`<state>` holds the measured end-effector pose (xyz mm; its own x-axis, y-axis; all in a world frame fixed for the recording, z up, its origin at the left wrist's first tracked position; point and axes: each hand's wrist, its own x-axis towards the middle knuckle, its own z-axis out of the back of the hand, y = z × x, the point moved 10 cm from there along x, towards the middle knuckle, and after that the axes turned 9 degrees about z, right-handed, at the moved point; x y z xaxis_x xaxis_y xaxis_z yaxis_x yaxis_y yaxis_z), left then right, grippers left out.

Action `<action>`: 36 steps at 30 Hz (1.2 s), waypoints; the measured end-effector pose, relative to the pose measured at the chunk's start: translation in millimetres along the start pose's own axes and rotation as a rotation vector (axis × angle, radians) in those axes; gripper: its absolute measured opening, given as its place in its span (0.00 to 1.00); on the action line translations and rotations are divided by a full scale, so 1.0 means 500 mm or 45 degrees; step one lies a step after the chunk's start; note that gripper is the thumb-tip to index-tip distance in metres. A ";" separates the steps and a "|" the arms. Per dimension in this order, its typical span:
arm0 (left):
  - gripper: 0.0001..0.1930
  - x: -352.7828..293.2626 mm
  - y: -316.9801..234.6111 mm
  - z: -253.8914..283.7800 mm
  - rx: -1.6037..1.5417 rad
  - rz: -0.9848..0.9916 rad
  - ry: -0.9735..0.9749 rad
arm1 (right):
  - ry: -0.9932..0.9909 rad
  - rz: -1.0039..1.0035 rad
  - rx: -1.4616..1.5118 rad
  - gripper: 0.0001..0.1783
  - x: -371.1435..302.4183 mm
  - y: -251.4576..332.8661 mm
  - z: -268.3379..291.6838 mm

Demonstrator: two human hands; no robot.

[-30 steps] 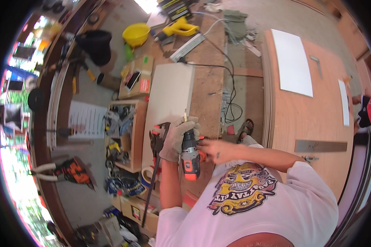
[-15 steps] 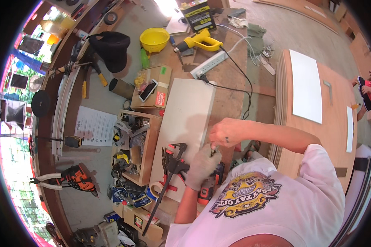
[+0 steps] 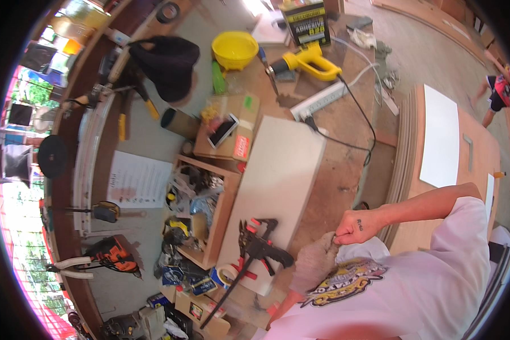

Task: The person assembles wooden furniture components using a cordless drill and a heat gun. They attach red plastic pieces to a wooden board, apply heat to soften adhesive, and secure parts with screws.

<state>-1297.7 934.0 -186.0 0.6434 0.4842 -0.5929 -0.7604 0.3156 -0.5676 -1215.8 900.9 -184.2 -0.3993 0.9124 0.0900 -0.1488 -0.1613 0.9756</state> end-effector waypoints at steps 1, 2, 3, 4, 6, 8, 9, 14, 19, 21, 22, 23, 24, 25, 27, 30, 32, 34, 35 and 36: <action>0.15 0.011 0.003 -0.005 -0.052 -0.007 0.022 | -0.050 0.071 -0.021 0.14 -0.005 0.007 0.004; 0.15 0.005 0.011 -0.019 -0.116 0.017 0.068 | -0.096 0.122 -0.008 0.14 -0.013 0.017 -0.011; 0.15 0.017 0.005 -0.023 -0.184 0.013 0.119 | -0.125 0.160 -0.034 0.14 -0.015 0.020 0.001; 0.15 0.013 0.010 -0.022 -0.259 0.033 0.162 | -0.146 0.201 -0.046 0.13 -0.003 0.028 0.000; 0.16 -0.004 0.015 -0.024 -0.321 0.121 0.194 | -0.147 0.189 -0.088 0.13 -0.005 0.041 -0.012; 0.16 0.003 0.008 -0.017 -0.353 0.149 0.191 | -0.138 0.110 -0.134 0.13 -0.004 0.030 -0.020; 0.16 0.000 0.011 -0.019 -0.366 0.176 0.198 | -0.128 0.071 -0.156 0.14 -0.012 0.026 -0.030; 0.15 0.004 0.002 -0.009 -0.477 0.121 0.162 | -0.323 0.064 -0.175 0.14 -0.026 0.059 -0.027; 0.13 0.014 0.004 -0.031 -0.460 0.106 0.239 | -0.400 -0.099 -0.229 0.19 -0.064 0.047 -0.017; 0.13 0.013 -0.004 -0.033 -0.336 0.053 0.200 | -0.351 -0.266 -0.257 0.22 -0.070 0.016 0.011; 0.14 0.018 -0.013 -0.028 -0.229 0.024 0.158 | -0.384 -0.268 -0.257 0.21 -0.078 -0.003 0.026; 0.14 0.015 -0.018 -0.023 -0.117 0.005 0.120 | -0.421 -0.269 -0.245 0.21 -0.083 -0.029 0.026; 0.14 0.014 -0.028 -0.019 -0.144 -0.008 0.103 | -0.457 -0.270 -0.232 0.20 -0.089 -0.044 0.028; 0.15 0.008 -0.033 -0.015 -0.177 -0.006 0.076 | -0.622 -0.350 -0.039 0.19 -0.100 -0.054 0.035; 0.15 0.007 -0.038 -0.013 -0.245 -0.020 0.070 | -0.936 -0.506 0.361 0.17 -0.124 -0.074 0.031; 0.16 0.006 -0.034 -0.008 -0.255 -0.109 0.068 | -1.445 -0.304 0.556 0.15 -0.189 -0.118 0.063; 0.16 0.004 -0.065 0.008 -0.089 -0.253 -0.004 | -1.200 -0.330 0.294 0.10 -0.195 -0.159 0.025; 0.16 0.009 -0.088 0.016 0.039 -0.406 0.011 | -0.970 -0.251 0.187 0.10 -0.163 -0.153 -0.050; 0.16 0.012 -0.093 0.029 0.109 -0.474 0.005 | -0.875 -0.224 0.176 0.12 -0.148 -0.141 -0.081; 0.16 0.016 -0.095 0.034 0.155 -0.566 0.006 | -0.779 -0.197 0.166 0.16 -0.134 -0.128 -0.114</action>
<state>-1257.8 937.1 -154.0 0.9097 0.2768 -0.3096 -0.4151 0.5857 -0.6962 -1230.9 828.6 -263.8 0.2118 0.9773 0.0063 -0.0365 0.0014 0.9993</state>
